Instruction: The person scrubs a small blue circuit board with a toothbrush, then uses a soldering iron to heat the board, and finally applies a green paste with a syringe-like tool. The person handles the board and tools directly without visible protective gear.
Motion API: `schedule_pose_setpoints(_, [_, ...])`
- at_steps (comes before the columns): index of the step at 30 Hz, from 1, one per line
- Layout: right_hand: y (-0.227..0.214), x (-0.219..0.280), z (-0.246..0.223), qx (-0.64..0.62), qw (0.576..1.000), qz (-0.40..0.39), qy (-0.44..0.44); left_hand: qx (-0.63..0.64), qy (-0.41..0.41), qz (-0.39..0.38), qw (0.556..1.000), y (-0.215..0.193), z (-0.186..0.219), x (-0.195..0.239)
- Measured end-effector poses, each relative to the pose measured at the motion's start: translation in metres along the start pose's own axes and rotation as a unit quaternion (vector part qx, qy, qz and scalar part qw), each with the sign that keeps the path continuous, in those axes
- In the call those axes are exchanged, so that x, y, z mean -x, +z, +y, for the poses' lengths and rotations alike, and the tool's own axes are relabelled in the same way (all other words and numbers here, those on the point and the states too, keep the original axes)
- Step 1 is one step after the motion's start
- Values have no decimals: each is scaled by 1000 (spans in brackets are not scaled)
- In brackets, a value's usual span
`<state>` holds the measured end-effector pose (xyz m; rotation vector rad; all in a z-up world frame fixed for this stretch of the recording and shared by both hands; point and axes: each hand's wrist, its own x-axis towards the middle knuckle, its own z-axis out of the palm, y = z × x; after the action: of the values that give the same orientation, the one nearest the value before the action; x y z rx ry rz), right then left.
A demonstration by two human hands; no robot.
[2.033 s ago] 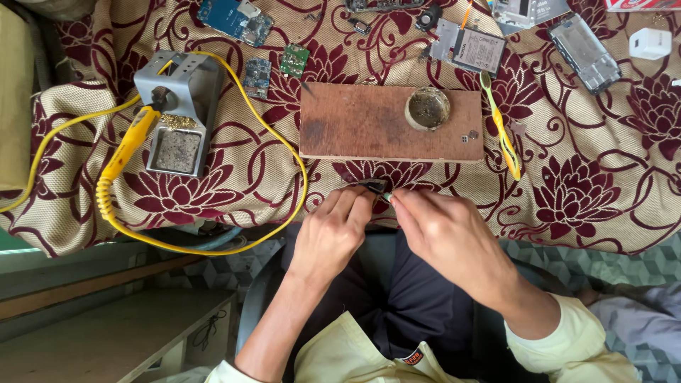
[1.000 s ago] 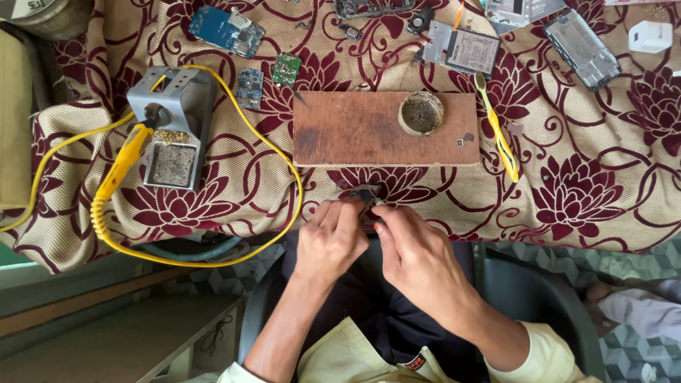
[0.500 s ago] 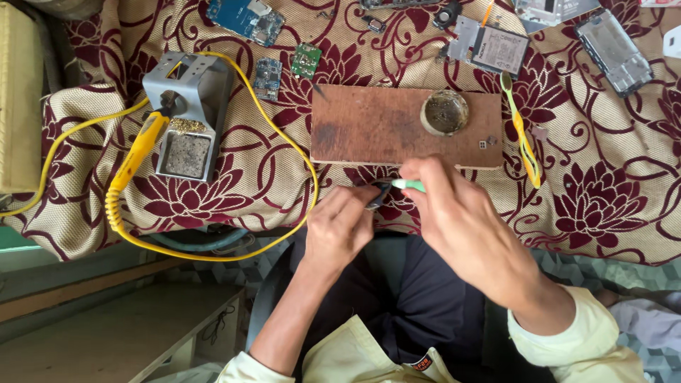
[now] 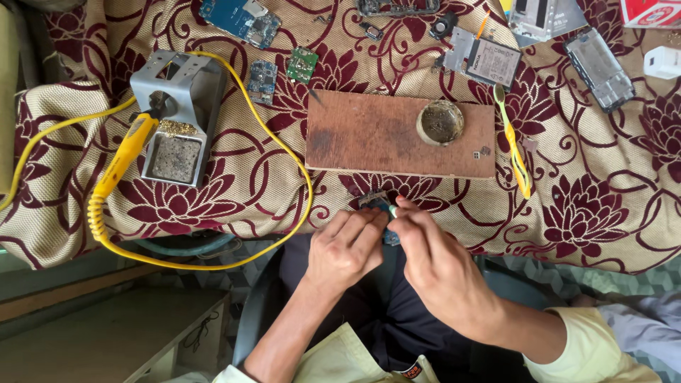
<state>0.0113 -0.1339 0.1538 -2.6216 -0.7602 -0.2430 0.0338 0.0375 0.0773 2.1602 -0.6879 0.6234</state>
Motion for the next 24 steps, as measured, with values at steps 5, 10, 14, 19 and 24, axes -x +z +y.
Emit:
schedule_pose_setpoints(5, [11,5,13,11,998,29,-61,6,-29,33,999,6,-3,7])
schedule_pose_setpoints(10, [34,-8,28,-141,972,80,-168,22,-91,47,995,8,-14,10])
schedule_pose_setpoints(14, [57,-19,38,-206,949,116,-207,45,-164,66,983,6,-18,5])
schedule_pose_setpoints(19, [68,-24,34,-164,960,131,-187,133,-216,111,961,1,-18,-2])
schedule_pose_setpoints(24, [60,-33,38,-145,956,114,-227,170,-274,81,943,-2,-17,-7])
